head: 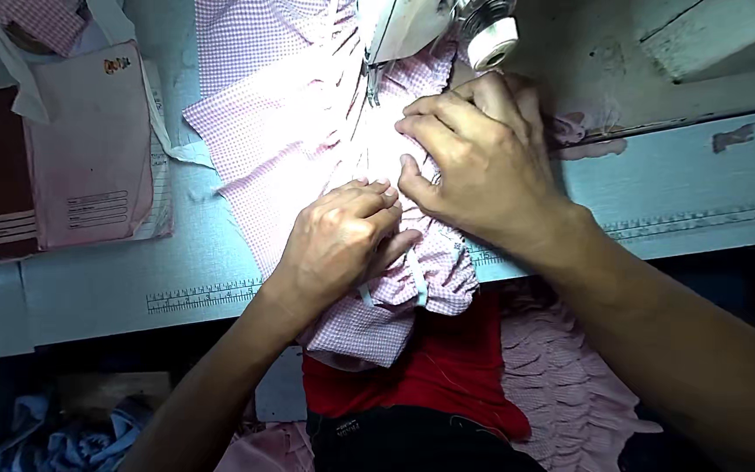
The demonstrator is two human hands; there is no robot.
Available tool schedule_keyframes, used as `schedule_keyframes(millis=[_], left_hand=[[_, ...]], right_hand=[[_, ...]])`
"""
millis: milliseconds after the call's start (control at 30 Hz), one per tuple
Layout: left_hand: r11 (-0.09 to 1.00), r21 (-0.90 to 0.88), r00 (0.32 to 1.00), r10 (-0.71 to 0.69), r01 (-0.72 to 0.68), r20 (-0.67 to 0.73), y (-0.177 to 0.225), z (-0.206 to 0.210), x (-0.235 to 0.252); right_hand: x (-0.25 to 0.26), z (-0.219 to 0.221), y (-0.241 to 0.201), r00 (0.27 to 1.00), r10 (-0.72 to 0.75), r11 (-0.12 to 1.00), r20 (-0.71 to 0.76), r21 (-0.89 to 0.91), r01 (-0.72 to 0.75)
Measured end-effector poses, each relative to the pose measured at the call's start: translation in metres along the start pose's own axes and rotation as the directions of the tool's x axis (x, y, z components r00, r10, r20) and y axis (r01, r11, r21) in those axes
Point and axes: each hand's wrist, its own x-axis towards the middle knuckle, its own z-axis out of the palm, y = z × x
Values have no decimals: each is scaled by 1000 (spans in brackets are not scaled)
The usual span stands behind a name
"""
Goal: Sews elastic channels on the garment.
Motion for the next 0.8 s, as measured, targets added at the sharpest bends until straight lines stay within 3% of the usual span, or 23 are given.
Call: schedule_keyframes(millis=[133,300,433,567,733,800], left_hand=[[1000,-8,1000,0,0,11,-1,1,0],[1000,17,999,-14,13,29,3,-2,0],[1000,24,999,-13,12,36,4,-3,2],[999,40,999,-13,11,50,5,-3,0],[998,63,997,-14,9,75,7,-3,-2],[997,71,996,-11,5,84,6,-3,-2]], right_hand=[[0,2,1,997,-45,999,-59,28,47],[0,0,0,1000,18,1000,-22,-19,-18],[-2,3,0,995,-43,998,-89,32,46],[-1,0,-1,999,38,999,1,-18,-37],[1,-4,1,996,-84,996,-16,9,84],[-1,-4,0,999,-40,999,5,-9,40]])
